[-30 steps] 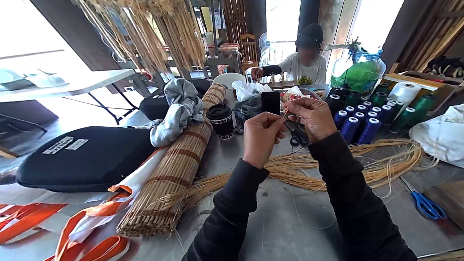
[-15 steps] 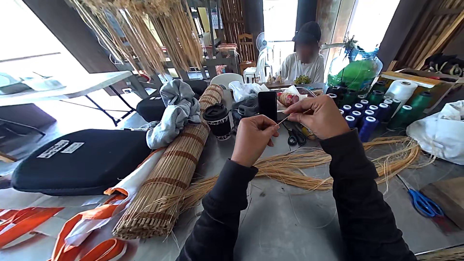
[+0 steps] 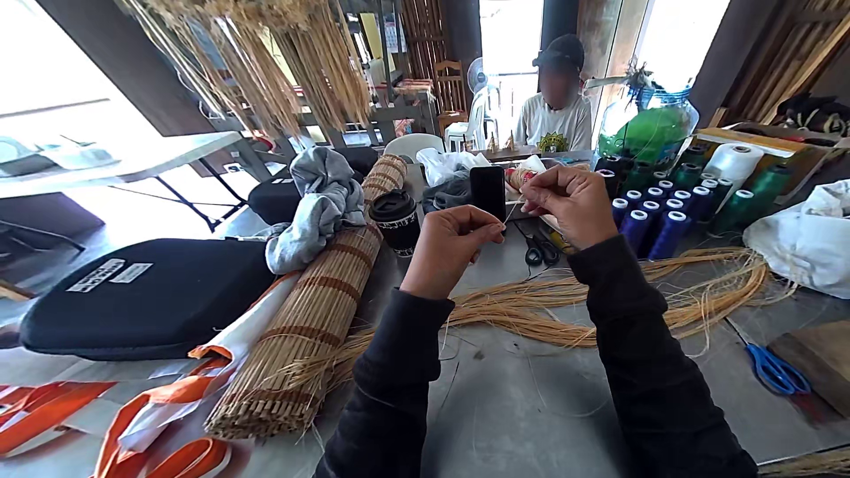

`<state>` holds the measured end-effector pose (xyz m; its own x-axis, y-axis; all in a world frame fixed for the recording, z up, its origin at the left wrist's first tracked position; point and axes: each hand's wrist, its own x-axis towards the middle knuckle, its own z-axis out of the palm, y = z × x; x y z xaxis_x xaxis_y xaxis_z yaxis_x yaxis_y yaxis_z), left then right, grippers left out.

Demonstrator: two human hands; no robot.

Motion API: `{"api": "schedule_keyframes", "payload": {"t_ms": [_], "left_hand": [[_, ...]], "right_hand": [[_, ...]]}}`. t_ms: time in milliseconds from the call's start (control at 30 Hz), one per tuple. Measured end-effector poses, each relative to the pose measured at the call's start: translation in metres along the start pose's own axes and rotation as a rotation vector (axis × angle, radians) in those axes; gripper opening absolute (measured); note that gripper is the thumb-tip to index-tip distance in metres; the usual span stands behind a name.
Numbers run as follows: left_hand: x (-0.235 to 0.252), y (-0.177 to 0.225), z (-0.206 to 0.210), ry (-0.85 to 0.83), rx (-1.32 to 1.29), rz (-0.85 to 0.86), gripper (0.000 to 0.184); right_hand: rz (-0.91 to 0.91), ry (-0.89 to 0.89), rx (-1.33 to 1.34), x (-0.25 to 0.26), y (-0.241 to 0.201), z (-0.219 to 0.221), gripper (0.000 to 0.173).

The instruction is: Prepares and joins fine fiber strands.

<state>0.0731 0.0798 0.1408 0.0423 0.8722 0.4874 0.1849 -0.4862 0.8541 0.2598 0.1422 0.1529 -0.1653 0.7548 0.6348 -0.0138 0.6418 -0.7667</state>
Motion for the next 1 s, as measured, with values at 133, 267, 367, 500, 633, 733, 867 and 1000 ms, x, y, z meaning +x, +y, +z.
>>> {"api": "schedule_keyframes", "payload": {"t_ms": [133,267,367,500,633,733,867,1000], "left_hand": [[0.003,-0.008,0.003,0.004,0.147,0.144,0.003],[0.004,-0.014,0.007,0.152,0.299,0.126,0.004],[0.005,-0.015,0.008,0.24,0.297,0.142,0.01],[0.005,-0.018,0.008,0.253,0.307,0.201,0.018],[0.005,-0.025,0.009,0.266,0.288,0.283,0.012],[0.006,-0.029,0.011,0.259,0.242,0.281,0.012],[0.006,-0.028,0.011,0.252,0.209,0.258,0.013],[0.006,-0.029,0.014,0.263,0.198,0.246,0.01]], "right_hand": [[0.348,-0.095,0.225,-0.003,-0.002,0.018,0.005],[0.375,-0.122,0.24,-0.006,-0.002,0.028,0.005],[0.392,-0.108,0.248,-0.006,0.0,0.028,0.004],[0.442,-0.119,0.263,-0.006,-0.005,0.029,0.004],[0.525,-0.124,0.302,-0.006,-0.007,0.028,0.005],[0.595,-0.118,0.347,-0.005,-0.008,0.026,0.006],[0.635,-0.123,0.384,-0.004,-0.005,0.025,0.007],[0.684,-0.168,0.426,-0.003,-0.004,0.023,0.01]]}}
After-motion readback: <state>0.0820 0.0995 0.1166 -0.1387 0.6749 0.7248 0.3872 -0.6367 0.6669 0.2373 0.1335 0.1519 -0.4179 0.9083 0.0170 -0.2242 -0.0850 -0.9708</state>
